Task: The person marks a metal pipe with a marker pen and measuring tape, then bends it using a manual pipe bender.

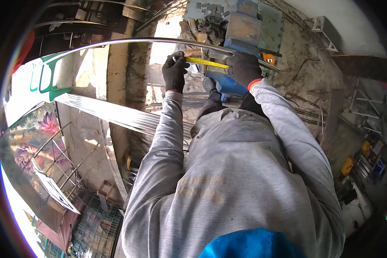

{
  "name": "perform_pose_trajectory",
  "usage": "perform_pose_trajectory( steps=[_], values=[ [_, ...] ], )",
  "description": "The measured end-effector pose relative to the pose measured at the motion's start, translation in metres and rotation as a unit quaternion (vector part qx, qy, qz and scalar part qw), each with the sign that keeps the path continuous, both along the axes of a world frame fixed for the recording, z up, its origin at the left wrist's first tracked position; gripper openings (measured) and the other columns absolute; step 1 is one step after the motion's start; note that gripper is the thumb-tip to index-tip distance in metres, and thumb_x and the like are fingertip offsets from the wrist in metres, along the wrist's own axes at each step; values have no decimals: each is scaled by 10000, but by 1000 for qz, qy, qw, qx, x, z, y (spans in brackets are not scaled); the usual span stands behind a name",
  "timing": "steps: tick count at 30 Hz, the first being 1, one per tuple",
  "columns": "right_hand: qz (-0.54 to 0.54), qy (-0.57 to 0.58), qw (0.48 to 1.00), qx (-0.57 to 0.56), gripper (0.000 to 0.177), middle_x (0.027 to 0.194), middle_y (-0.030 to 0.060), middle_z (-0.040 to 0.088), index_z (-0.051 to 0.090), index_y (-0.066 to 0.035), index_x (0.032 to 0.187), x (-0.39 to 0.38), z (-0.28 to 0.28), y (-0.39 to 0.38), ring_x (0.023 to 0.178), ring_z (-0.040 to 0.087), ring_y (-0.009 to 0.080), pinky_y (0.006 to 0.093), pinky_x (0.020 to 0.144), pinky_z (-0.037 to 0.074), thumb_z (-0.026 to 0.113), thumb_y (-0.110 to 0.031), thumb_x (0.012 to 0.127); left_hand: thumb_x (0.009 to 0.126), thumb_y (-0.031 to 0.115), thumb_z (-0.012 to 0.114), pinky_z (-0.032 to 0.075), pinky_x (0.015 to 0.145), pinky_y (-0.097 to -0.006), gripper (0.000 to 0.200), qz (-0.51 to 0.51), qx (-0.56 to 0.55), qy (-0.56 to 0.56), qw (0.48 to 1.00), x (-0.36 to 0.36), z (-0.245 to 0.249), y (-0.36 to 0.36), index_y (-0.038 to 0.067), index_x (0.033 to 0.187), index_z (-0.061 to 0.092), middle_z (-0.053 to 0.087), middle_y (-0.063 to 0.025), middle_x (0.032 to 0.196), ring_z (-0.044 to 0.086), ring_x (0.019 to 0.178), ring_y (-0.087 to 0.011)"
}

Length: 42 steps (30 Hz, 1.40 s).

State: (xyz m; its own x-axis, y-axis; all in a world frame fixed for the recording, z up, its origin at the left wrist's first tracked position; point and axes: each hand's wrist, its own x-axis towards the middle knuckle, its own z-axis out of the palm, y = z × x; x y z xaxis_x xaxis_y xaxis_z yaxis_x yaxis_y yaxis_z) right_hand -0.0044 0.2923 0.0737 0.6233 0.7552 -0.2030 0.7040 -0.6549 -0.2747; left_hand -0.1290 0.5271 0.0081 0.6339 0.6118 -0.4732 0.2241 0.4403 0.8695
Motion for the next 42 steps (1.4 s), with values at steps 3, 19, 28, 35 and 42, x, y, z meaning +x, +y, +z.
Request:
perform_pose_trajectory(
  steps=[3,19,28,35,42],
  values=[
    [5,-2,1000,-4,183,929,82,673,774,-192,952,1,-4,0,908,669,315,486,795,514,741,-319,824,934,105,718,481,545,-236,188,-3,2,-3,1000,0,0,-1,54,1115,727,735,-51,902,700,706,-138],
    [49,-35,998,32,175,903,49,723,777,-183,909,9,-28,-7,871,690,298,475,766,543,703,-295,797,932,178,740,496,615,-255,371,-36,57,23,997,-2,13,7,36,1267,669,725,-40,993,708,830,-140],
    [27,-13,999,20,273,965,53,748,808,-207,1050,8,-27,-8,901,704,291,449,806,558,698,-257,806,1014,128,486,527,570,-270,625,39,89,13,995,-50,56,35,45,1599,284,693,-186,1239,747,890,-255],
    [37,1,999,30,259,989,59,751,807,-211,1057,8,-22,-8,905,705,294,454,799,552,672,-215,836,1026,144,552,568,677,-323,496,-8,-63,-23,998,-76,66,16,11,1497,464,675,-200,1278,735,1006,-306],
    [38,-9,999,28,258,951,70,740,803,-188,1037,8,-20,-6,883,704,301,458,776,556,659,-216,825,1026,294,594,538,1068,-529,535,5,-261,-116,958,-74,66,-26,0,1459,484,667,-195,1210,672,1181,-375]
  ],
)
